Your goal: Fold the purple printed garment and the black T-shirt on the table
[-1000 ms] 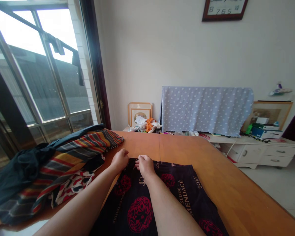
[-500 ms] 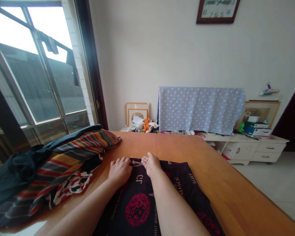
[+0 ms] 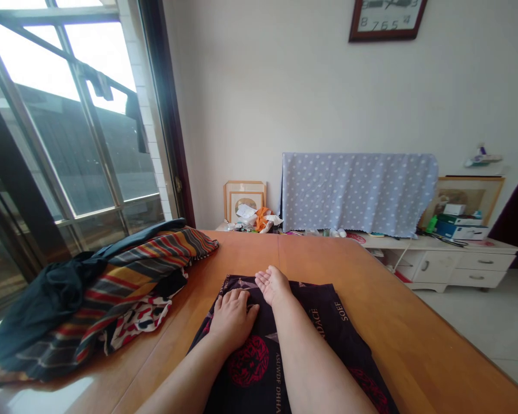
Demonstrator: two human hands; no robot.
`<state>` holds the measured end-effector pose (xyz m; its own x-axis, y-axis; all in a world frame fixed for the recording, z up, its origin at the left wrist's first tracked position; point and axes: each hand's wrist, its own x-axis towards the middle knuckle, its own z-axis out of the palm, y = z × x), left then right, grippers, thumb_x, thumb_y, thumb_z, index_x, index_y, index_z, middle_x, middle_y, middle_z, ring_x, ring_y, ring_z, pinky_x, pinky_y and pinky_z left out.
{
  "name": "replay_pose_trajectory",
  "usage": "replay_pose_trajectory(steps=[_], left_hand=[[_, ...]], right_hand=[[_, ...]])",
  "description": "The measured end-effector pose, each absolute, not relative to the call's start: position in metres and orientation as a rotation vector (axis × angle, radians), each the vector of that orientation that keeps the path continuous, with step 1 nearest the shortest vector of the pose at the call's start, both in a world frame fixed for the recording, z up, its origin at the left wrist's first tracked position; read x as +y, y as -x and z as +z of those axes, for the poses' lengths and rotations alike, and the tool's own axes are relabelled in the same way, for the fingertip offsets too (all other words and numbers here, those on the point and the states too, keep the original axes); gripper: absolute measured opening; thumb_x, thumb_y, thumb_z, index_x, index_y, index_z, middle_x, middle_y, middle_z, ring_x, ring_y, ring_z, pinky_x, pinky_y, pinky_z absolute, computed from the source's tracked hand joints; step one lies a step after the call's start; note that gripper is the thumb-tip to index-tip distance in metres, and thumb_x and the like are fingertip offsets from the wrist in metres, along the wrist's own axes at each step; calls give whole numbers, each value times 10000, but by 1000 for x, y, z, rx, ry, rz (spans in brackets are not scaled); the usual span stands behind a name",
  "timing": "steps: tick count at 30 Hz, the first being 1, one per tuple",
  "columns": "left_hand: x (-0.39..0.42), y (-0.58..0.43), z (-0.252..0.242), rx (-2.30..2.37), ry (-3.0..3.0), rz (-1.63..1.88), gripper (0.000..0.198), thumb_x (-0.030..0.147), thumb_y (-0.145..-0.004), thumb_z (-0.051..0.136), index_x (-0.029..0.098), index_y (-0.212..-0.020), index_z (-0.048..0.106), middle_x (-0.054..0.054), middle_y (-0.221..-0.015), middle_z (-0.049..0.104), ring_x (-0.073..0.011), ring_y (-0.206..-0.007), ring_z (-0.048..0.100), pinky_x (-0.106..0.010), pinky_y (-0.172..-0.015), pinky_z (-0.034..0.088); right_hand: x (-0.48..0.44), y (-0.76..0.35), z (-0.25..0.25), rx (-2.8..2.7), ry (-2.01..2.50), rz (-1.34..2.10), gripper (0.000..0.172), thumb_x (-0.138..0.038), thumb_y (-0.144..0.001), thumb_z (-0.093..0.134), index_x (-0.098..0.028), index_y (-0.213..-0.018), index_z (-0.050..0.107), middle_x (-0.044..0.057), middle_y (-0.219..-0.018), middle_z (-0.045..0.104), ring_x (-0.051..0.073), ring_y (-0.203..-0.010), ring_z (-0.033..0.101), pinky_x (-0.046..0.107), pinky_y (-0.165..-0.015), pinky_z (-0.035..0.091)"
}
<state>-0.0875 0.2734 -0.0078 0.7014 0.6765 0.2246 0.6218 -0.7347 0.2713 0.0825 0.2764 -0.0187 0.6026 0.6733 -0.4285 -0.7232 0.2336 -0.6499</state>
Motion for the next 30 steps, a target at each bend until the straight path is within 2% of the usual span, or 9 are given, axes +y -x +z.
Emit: replay_pose_trajectory(steps=[3,11,16,22,27,30], left_hand=[[271,94,-13,1006,-2736,502,462,534,-943,370,265,-1242,597,-89,-1403,549,-305,-1354,401,-513,-1134,254],[272,94,-7,1001,-2738,439,457,517,-942,383,256,-1257,587,-110,-1402,544,-316,-1345,398,-542,-1136,224],[272,93,-9,1012,-2752,446,458,525,-935,391,245,-1237,591,-121,-1370,563,-327,-1327,415,-545,-1118,234],[271,91,-8,1015,-2786,408,496,557,-944,357,245,-1272,559,-119,-1389,548,-318,-1335,402,-528,-1116,222],[271,90,-10,1001,-2817,412,499,576,-938,356,244,-1236,581,-116,-1392,548,-327,-1327,412,-538,-1101,241],[271,90,-10,1006,-2824,424,516,585,-933,356,244,-1246,583,-115,-1385,553,-333,-1314,431,-534,-1088,269]], right_hand=[[272,-87,-18,53,906,968,156,-298,-975,451,-162,-1006,520,137,-971,688,208,-939,714,325,-740,616],[226,-129,-4,55,897,848,129,-273,-988,421,-194,-926,502,96,-880,699,179,-888,719,287,-699,620],[184,-146,15,45,901,755,141,-274,-984,439,-190,-893,506,96,-862,701,166,-855,720,265,-696,613],[130,-133,29,7,900,742,187,-331,-962,501,-181,-864,555,103,-840,725,195,-857,721,310,-714,612],[86,-113,25,19,945,725,162,-298,-939,545,-157,-878,597,89,-771,724,175,-749,715,282,-655,589],[69,-98,12,33,971,693,200,-343,-928,572,-151,-885,611,87,-743,724,173,-692,706,278,-618,580]])
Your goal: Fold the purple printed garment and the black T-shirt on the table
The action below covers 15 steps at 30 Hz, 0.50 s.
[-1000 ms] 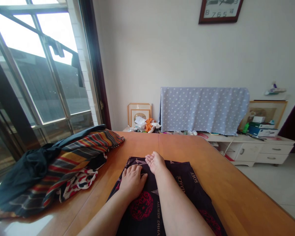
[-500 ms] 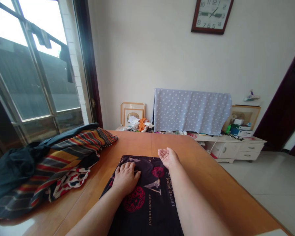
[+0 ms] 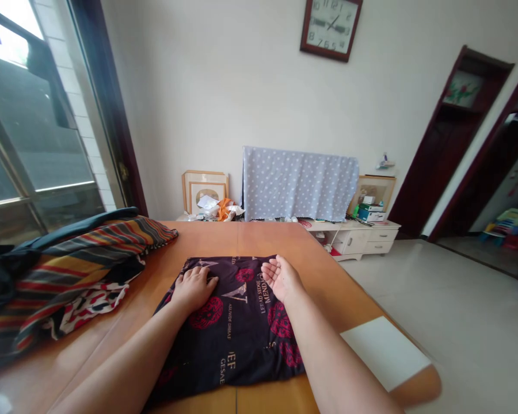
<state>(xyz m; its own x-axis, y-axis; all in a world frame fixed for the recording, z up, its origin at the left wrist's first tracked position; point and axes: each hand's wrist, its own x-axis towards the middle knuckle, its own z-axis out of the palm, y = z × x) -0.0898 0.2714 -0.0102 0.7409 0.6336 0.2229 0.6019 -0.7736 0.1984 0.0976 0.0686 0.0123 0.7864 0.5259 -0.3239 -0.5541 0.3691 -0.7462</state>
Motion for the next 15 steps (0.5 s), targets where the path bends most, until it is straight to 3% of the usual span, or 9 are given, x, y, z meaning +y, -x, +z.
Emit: replay_pose_trajectory(steps=[7,15], left_hand=[[270,91,-6,1013,-2828,379,542,598,-930,347,252,-1267,593,-116,-1399,549,-319,-1315,447,-504,-1092,283],[272,84,9,1018,-2868,249,472,563,-876,461,228,-1152,646,-139,-1337,588,-349,-1273,499,-532,-1043,340]], right_hand=[[49,-76,-19,-53,1089,297,280,-437,-892,616,-158,-905,621,50,-683,717,154,-619,694,236,-559,557],[31,-95,-6,-52,1187,530,163,-312,-871,622,-152,-845,612,62,-656,702,137,-552,664,234,-536,553]])
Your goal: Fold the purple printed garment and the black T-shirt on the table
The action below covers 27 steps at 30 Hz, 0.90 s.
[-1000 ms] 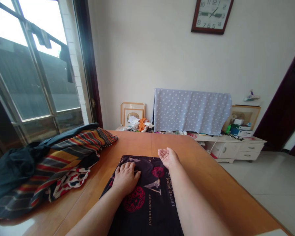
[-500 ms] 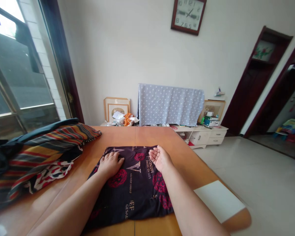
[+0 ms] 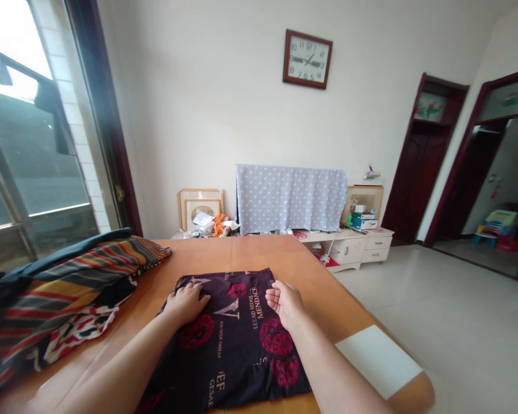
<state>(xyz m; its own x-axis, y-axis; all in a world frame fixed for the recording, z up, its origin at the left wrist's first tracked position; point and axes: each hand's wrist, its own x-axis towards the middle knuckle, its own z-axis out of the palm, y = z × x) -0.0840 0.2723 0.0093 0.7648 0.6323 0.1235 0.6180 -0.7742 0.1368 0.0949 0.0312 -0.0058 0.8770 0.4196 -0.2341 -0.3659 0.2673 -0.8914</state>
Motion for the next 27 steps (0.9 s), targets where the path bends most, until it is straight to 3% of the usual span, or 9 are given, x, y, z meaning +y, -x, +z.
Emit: replay_pose_trajectory(steps=[4,11,15,21,27], left_hand=[[260,59,24,999,-2844,314,415,503,-855,515,236,-1147,638,-142,-1320,606,-348,-1231,536,-479,-985,400],[217,-5,19,714,-2657,443,286,381,-901,500,241,-1095,656,-95,-1177,690,-245,-1070,623,-320,-853,451],[198,-12,-2,479,-2670,482,238,353,-902,507,274,-1046,679,-63,-1125,682,-241,-1079,594,-341,-904,428],[193,-5,-10,432,-2688,445,235,363,-890,520,310,-1038,694,-50,-1134,650,-268,-1119,551,-405,-930,401],[192,-6,-1,449,-2685,403,269,358,-904,488,315,-1096,672,-58,-1177,641,-272,-1132,544,-411,-939,399]], right_hand=[[35,-115,2,-86,1272,510,104,-258,-838,641,-160,-835,606,37,-634,685,112,-504,625,195,-478,509],[64,-152,2,-186,1514,365,58,-215,-780,645,-171,-786,608,-11,-579,634,71,-401,492,158,-388,370],[77,-170,-5,-272,1651,274,49,-203,-723,662,-182,-712,620,-27,-545,618,81,-413,480,176,-403,303],[88,-196,-15,-425,1814,230,121,-225,-640,730,-192,-584,627,-34,-496,599,118,-518,520,207,-509,313],[91,-196,-15,-598,1848,280,38,-218,-657,671,-185,-647,657,-53,-536,582,108,-541,472,209,-555,331]])
